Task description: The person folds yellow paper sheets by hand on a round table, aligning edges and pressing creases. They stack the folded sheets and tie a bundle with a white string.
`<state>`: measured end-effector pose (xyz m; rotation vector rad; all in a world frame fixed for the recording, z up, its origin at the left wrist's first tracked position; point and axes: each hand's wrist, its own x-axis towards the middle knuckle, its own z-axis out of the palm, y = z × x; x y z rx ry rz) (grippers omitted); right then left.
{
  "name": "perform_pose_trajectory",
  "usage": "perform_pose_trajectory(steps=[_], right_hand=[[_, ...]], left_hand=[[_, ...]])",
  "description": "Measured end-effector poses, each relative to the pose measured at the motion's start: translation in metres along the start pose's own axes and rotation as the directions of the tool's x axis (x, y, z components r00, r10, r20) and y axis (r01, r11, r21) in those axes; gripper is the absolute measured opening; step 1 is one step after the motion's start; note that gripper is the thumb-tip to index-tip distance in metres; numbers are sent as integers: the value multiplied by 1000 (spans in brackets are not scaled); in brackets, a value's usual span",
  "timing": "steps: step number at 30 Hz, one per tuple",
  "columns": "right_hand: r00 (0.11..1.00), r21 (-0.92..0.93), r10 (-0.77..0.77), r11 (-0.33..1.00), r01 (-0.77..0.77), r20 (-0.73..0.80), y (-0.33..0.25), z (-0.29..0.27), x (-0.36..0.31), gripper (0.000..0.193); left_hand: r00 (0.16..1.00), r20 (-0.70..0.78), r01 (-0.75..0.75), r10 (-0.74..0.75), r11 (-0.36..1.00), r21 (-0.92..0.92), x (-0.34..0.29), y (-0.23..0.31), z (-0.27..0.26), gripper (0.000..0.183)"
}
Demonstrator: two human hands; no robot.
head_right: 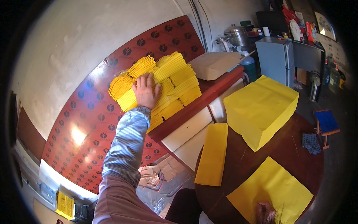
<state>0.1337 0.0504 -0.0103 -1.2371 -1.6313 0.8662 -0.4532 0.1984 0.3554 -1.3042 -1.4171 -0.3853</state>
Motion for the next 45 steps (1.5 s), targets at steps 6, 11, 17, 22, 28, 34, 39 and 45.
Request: perform_pose_trajectory(steps=[6,11,17,22,28,34,39,45], right_hand=[[997,42,73,997,-72,-11,8,1,-2,8],[996,13,74,997,-75,40,15,-2,-2,10],[999,32,22,999,-24,37,19,-2,-3,9],[1000,22,21,1000,-22,18,21,-1,-3,7],[1000,45,25,999,-26,13,19,0,-4,5],[1000,8,9,1000,-9,16,13,-3,-2,5],[1000,-22,-24,999,24,-4,7,-1,-2,4],[1000,23,-5,1000,6,-25,0,1,-1,5]], left_hand=[[999,27,35,-36,997,71,2,7,1,60],[999,38,37,-39,997,64,2,12,5,65],[995,-4,103,-103,989,110,7,22,12,67],[974,1,225,-226,972,68,11,28,18,66],[974,-8,226,-226,972,62,15,34,25,65],[985,-63,169,-163,982,90,12,31,22,62],[988,-69,145,-139,986,85,11,30,28,61],[992,-30,128,-125,984,125,6,33,31,65]])
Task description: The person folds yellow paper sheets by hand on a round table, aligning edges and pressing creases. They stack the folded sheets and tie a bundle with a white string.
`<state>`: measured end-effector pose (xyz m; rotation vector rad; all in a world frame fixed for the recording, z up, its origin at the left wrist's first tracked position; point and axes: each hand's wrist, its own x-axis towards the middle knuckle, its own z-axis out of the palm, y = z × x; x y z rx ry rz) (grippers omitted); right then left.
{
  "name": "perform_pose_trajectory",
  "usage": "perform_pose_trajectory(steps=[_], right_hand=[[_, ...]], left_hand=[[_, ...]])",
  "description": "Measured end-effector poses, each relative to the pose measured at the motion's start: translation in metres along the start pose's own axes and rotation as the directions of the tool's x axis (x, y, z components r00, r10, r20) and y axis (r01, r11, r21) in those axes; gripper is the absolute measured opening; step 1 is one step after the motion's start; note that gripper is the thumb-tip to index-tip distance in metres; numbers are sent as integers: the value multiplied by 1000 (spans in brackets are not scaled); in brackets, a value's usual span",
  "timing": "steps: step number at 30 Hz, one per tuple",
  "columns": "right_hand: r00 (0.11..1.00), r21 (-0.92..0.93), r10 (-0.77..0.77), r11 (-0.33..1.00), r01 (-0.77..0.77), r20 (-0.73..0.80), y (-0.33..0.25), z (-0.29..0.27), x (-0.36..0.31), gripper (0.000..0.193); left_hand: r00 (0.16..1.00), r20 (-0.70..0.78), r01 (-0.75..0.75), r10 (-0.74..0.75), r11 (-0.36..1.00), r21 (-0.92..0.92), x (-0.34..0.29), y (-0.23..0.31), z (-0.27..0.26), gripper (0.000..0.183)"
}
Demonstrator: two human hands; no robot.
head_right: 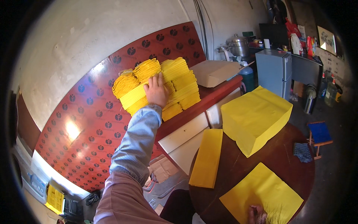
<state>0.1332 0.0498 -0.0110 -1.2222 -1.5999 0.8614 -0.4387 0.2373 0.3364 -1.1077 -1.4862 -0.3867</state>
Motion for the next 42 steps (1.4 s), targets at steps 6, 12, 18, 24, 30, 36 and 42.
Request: perform_pose_trajectory(steps=[6,12,18,24,30,36,42], right_hand=[[999,-42,-44,998,44,19,-7,-4,2,6],[1000,-20,-19,1000,19,13,-6,-2,3,7],[1000,25,-21,999,20,23,0,-2,2,11],[999,-45,-38,998,39,29,-5,-1,3,13],[999,-105,30,994,-26,44,-22,-6,3,11],[999,-33,-6,999,7,39,-25,-6,3,12],[995,-140,33,990,-20,92,-17,-4,7,14]], left_hand=[[997,77,3,-2,1000,-23,-3,1,-2,69],[995,81,71,-61,988,-134,-1,2,-11,69],[978,-190,54,-90,981,-188,41,-35,-27,71],[969,240,79,-63,995,-55,60,-61,-22,67],[982,190,-23,18,999,23,46,-59,-13,57],[980,191,-84,62,990,110,44,-65,5,54],[889,453,-230,62,917,326,64,-85,23,49]])
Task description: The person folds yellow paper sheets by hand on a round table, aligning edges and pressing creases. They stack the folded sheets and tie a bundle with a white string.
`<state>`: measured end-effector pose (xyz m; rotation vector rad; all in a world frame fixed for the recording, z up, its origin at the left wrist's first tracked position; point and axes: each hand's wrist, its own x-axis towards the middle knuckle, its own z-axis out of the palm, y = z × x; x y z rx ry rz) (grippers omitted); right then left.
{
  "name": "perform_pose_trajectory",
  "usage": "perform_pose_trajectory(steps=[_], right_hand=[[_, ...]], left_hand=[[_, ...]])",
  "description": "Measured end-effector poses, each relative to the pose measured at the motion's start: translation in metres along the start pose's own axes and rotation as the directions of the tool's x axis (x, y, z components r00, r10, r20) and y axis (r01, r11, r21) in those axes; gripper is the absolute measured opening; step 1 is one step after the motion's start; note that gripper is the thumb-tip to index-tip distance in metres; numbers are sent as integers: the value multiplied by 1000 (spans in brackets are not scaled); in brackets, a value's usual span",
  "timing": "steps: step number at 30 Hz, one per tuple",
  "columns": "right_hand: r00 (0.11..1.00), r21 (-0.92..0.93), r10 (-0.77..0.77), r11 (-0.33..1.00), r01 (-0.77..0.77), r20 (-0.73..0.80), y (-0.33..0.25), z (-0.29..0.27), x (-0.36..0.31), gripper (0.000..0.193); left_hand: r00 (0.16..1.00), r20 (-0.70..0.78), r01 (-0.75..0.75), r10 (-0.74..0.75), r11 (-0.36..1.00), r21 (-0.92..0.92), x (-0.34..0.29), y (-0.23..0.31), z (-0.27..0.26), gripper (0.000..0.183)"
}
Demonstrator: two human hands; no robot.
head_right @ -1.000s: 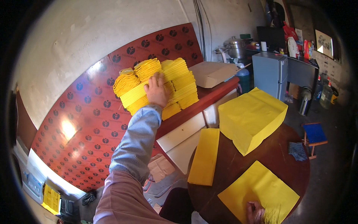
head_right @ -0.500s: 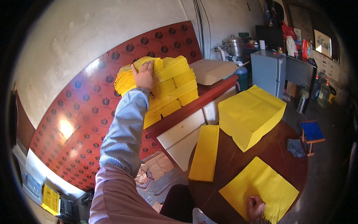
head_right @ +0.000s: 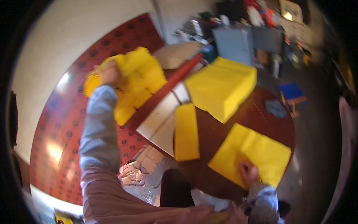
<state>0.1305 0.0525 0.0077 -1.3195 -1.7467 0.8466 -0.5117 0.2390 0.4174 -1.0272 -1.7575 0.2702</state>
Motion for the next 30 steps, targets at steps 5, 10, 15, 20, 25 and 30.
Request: perform_pose_trajectory(steps=[5,10,15,20,25,30], right_hand=[[997,15,22,1000,-23,69,-25,-23,6,21],[996,140,-81,986,86,-38,-5,-59,92,11],[859,-478,-225,878,-26,-459,83,-102,221,27],[977,-686,-27,716,-128,-210,153,-142,292,56],[927,-706,-217,705,-69,-307,225,-149,306,30],[953,-645,98,716,-268,-287,222,-165,329,46]], left_hand=[[982,-186,2,-43,976,-216,-12,-5,-19,66],[840,-542,-334,-27,762,-555,-93,65,-86,69],[861,250,506,442,-707,-493,-338,175,-179,53],[816,-366,-256,448,-287,-923,-434,189,-237,45],[933,-121,-30,339,-262,-965,-444,190,-237,45],[952,-96,-1,292,-309,-951,-444,203,-243,38]])
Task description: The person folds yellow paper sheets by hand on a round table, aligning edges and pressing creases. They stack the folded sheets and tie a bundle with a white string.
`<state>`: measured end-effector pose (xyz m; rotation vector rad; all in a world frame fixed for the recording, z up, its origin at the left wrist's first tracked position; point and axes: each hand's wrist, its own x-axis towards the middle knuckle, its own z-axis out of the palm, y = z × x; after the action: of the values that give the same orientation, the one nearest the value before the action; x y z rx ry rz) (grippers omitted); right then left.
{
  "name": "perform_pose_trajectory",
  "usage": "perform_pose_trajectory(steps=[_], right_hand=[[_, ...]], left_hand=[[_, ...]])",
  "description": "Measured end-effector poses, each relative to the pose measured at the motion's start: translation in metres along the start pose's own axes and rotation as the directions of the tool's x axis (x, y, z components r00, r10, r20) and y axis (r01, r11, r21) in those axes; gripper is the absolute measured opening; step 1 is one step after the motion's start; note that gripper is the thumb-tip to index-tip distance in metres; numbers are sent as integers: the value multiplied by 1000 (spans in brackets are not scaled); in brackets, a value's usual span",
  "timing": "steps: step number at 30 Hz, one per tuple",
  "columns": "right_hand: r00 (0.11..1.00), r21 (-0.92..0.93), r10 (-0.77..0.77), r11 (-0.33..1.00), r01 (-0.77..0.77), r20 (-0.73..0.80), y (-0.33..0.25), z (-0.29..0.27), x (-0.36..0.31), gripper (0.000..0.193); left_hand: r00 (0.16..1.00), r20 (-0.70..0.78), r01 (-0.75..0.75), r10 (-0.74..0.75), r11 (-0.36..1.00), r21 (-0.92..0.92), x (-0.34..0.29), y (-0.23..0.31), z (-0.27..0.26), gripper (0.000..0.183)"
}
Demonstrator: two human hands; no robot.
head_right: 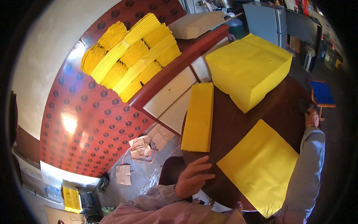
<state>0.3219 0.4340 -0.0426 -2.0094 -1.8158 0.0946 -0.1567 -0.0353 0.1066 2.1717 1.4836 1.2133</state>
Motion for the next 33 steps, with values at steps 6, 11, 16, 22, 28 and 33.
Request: perform_pose_trajectory(steps=[6,11,16,22,28,33], right_hand=[[933,241,-310,906,347,-181,-10,-61,-98,85],[962,455,-138,859,234,-235,28,-110,-293,72],[901,899,406,322,-297,152,-14,-122,-487,78],[830,863,301,40,-503,470,-68,-139,-536,68],[814,877,369,-7,-481,449,-58,-123,-532,53],[784,892,443,-96,-441,435,-49,-114,-524,50]], left_hand=[[991,87,118,-100,963,-243,22,41,48,34],[991,131,83,-21,867,-491,41,76,16,32],[880,-308,-393,361,190,-900,72,144,-69,64],[644,-595,-649,480,-68,-758,64,214,-117,37],[919,-263,-350,293,303,-886,8,243,-171,19],[951,-205,-303,232,561,-771,10,194,-128,24]])
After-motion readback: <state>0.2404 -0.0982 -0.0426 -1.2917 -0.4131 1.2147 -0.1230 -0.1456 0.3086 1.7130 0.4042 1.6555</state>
